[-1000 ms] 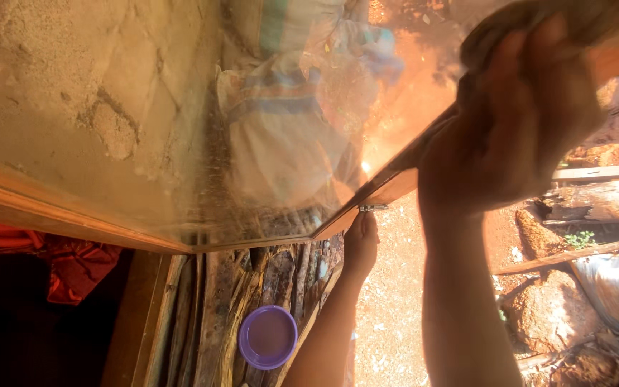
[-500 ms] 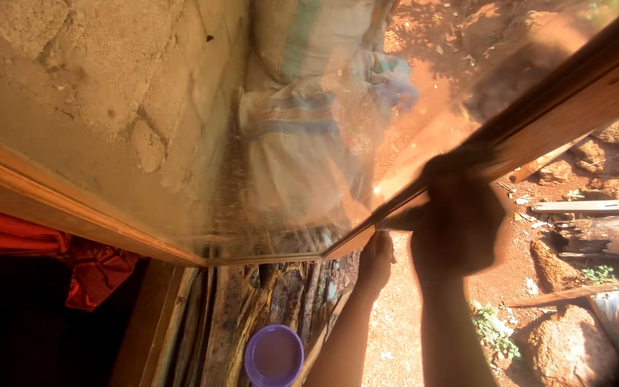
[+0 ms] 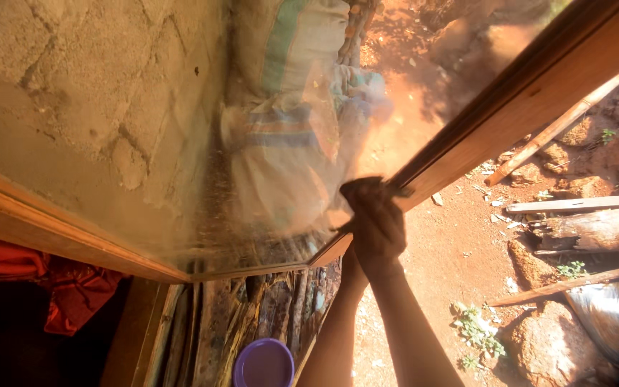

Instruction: The person wipes a glass window pane and its wooden frame with a cloth, moving the cloth across the glass surface and around the edges of the frame.

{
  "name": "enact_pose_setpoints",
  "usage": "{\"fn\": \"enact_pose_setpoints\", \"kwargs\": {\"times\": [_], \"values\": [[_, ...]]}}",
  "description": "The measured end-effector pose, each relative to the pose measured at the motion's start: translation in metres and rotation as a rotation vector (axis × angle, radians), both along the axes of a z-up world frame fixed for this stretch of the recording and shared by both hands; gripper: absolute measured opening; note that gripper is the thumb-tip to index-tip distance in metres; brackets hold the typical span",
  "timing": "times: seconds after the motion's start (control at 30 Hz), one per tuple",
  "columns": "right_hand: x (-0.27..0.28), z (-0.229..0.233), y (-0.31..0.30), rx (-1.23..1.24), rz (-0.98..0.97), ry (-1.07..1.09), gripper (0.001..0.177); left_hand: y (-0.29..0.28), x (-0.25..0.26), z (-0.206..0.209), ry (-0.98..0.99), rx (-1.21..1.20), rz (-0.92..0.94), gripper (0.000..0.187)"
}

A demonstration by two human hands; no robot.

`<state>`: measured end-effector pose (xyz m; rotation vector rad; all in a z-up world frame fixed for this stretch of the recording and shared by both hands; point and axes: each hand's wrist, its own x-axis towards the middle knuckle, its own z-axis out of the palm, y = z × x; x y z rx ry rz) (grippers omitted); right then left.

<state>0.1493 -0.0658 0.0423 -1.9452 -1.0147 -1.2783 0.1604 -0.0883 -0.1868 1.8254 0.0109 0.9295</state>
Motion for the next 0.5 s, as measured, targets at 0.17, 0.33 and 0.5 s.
{"fn": "enact_pose_setpoints", "kwargs": {"times": [0.17, 0.33, 0.5], "values": [[0.005, 0.035, 0.009, 0.415, 0.743, 0.403, 0.018, 0.012, -0.005, 0.005, 0.354, -0.603, -0.228, 0.036], [0.032, 0.145, 0.009, 0.353, -0.032, -0.143, 0.027, 0.016, -0.026, 0.023, 0.605, -0.799, -0.236, 0.031], [0.029, 0.084, 0.029, 0.497, 0.370, 0.335, 0.031, 0.009, -0.026, -0.010, 0.664, -0.850, -0.250, 0.036]]}}
